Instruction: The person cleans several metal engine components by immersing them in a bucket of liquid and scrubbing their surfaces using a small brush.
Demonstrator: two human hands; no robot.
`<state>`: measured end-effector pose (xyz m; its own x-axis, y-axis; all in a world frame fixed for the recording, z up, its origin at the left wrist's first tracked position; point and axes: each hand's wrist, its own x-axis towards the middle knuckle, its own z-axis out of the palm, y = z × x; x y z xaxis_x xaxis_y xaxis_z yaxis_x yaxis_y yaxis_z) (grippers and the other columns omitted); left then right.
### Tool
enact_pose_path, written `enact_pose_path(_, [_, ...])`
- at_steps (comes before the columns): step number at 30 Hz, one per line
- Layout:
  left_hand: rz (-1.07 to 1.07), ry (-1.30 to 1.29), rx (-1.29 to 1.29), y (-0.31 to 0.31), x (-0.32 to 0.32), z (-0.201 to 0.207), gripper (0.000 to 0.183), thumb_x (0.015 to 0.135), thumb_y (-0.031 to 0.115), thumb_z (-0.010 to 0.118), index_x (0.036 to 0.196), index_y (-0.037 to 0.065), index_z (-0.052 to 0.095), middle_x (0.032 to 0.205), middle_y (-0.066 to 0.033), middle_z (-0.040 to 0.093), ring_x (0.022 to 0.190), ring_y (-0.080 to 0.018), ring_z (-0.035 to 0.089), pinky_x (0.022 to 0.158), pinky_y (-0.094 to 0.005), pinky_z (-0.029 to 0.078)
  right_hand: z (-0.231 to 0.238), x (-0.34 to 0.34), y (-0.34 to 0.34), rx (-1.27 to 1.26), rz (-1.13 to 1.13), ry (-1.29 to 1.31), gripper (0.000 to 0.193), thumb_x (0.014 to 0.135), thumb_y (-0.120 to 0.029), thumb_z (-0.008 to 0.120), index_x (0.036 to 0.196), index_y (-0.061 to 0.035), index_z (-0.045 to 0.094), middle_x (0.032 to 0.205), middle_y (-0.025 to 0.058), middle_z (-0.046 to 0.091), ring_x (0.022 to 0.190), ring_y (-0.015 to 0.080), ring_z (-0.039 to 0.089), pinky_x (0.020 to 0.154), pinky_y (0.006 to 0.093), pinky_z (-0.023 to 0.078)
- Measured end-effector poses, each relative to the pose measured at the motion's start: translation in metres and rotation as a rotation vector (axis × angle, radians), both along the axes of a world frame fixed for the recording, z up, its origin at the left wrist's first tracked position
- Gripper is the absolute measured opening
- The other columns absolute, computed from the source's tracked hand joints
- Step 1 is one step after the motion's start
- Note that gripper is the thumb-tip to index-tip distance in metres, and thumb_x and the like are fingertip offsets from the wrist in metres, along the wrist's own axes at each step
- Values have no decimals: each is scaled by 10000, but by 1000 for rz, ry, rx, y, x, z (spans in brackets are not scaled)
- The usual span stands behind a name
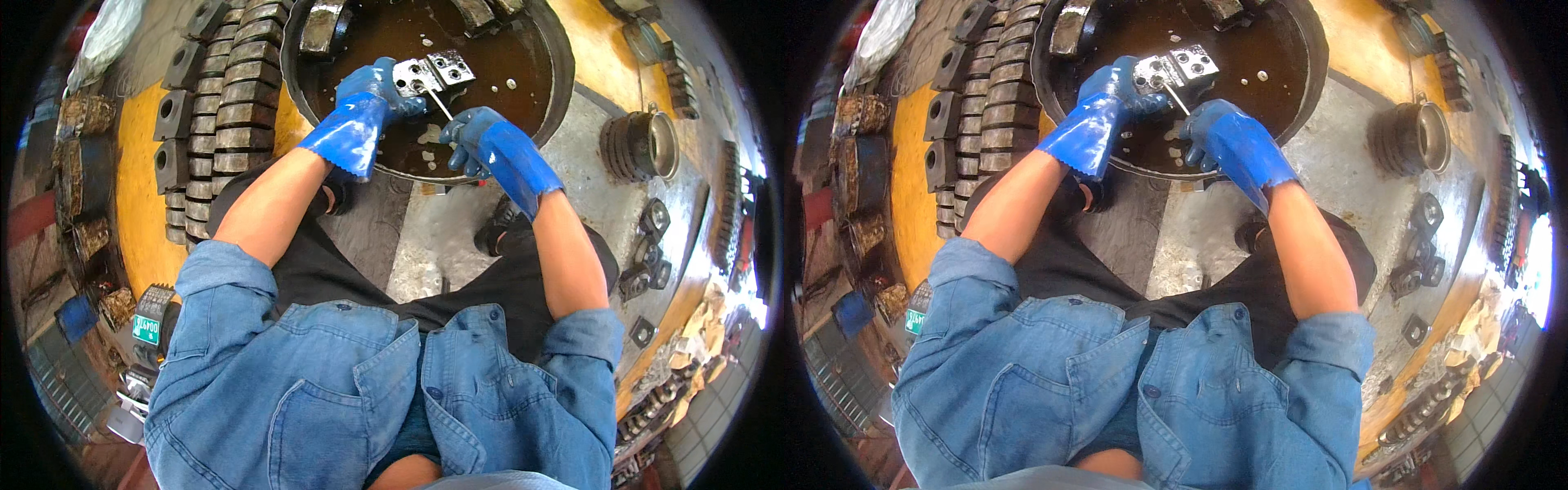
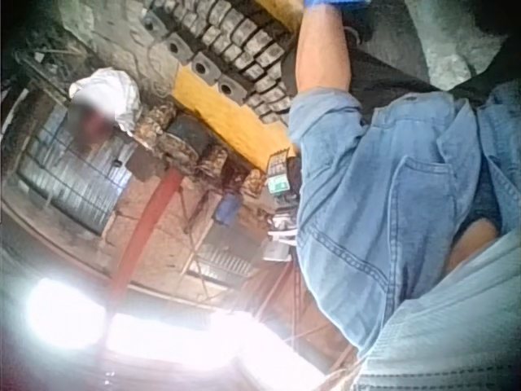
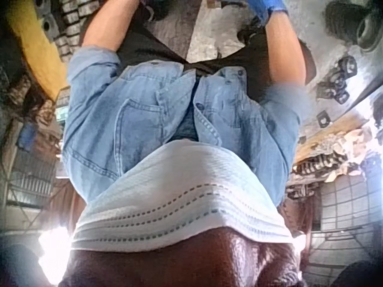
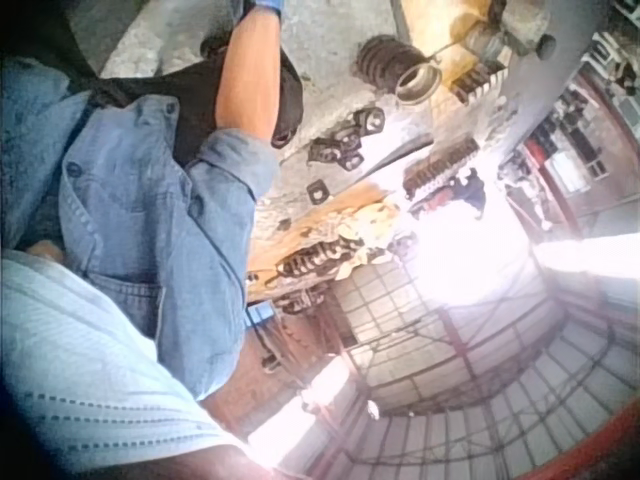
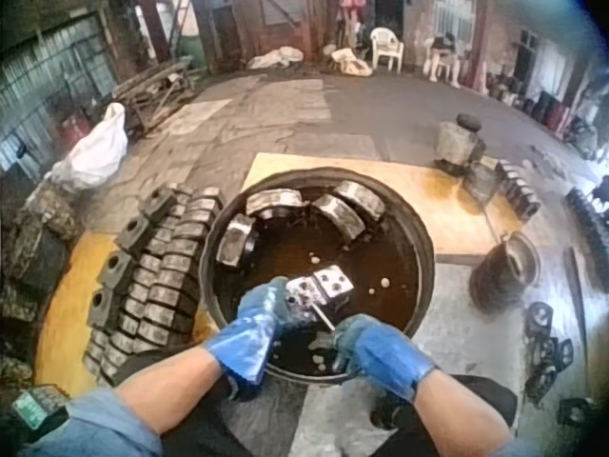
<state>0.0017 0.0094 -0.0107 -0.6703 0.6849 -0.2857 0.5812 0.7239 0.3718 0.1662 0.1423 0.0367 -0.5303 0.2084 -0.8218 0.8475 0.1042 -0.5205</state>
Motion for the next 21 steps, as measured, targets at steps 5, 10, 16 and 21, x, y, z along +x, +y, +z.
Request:
enact_pose_path(5, [25, -28, -93, 15, -6, 5, 892, 708, 625, 869, 1412, 156, 589, 1280, -170, 711, 1205, -362, 674, 999, -474, 552, -5, 6, 11, -77, -12, 104, 235, 1019, -168, 549, 1132, -71, 731, 768, 120, 748, 509, 187, 641, 461, 347, 522])
enact_pose_path(10, [9, -67, -113, 10, -14, 2, 878, 712, 624, 865, 1402, 153, 593, 1264, -178, 717, 1180, -371, 686, 983, -474, 557, 0, -2, 26, -159, -125, 86, 232, 1010, -178, 552, 1106, -81, 740, 726, 150, 739, 472, 194, 619, 423, 366, 491])
enact_pose_path(16, [-38, 19, -19, 5, -6, 9, 769, 706, 553, 893, 1304, 124, 673, 1154, -197, 751, 1116, -366, 716, 952, -462, 560, -5, -9, 29, -17, 138, 8, 233, 1023, -138, 534, 1103, -104, 750, 767, 158, 756, 472, 226, 637, 433, 409, 509])
enact_pose_path(21, [-70, 35, 0, 6, -6, 2, 730, 722, 531, 893, 1289, 126, 675, 1162, -194, 750, 1115, -369, 713, 951, -452, 557, -36, 27, 4, 17, -31, 314, 224, 1000, -194, 591, 1097, -60, 742, 741, 150, 746, 444, 197, 607, 432, 350, 494])
